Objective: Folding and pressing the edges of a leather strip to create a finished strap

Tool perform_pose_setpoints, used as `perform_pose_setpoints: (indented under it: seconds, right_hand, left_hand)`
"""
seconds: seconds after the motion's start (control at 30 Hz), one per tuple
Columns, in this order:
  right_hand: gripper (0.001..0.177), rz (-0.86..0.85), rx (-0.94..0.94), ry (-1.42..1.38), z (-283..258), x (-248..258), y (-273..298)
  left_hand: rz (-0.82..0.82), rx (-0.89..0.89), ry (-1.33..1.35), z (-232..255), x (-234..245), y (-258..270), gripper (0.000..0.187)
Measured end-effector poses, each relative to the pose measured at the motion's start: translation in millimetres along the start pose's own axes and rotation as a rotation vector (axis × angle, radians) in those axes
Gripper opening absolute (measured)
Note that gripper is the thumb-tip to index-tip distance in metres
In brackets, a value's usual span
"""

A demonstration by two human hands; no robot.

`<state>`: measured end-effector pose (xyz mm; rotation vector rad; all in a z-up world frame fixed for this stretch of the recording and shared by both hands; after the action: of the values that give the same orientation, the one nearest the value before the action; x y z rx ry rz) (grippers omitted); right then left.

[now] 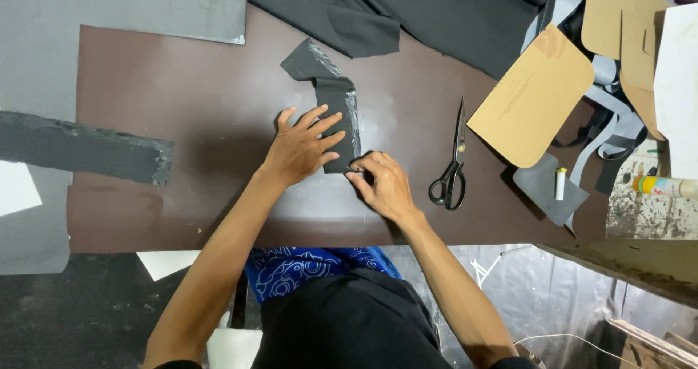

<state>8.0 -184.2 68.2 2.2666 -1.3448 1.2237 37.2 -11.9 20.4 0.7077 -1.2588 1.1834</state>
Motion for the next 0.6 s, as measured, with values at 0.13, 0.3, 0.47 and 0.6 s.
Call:
perform_pose_setpoints:
  seconds: [0.13,0.3,0.47,0.6]
  right_hand:
    - [0.011,0.017,0.019,0.040,2,-6,2]
    - [0.010,0.032,0.002,0.039,2,-10,2]
    - [0.007,0.042,0.023,0.031,2,-14,0]
    - [0.005,0.027,0.060,0.032,-2,-10,0]
  left_hand:
    - [-0.077,0.013,0.034,-5,-1,-1,0.043]
    - [-0.143,-0.013,0.073,-9,-3,-2,0.055]
    - [-0.144,-0.019,0.051,-11,-2,-4,0.056]
    - [-0.062,-0.045,0.058,-13,-5,-2,0.058]
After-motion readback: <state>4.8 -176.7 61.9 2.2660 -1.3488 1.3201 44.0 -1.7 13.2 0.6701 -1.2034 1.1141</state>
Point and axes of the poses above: each hand's wrist, its own y-axis away from the middle knuckle, its own x-axis out of the back of the hand, z = x × y, the point moved 6 cm from there along -y, towards the middle knuckle, and after that the axes turned 11 degrees about x, right-handed, at the moved point
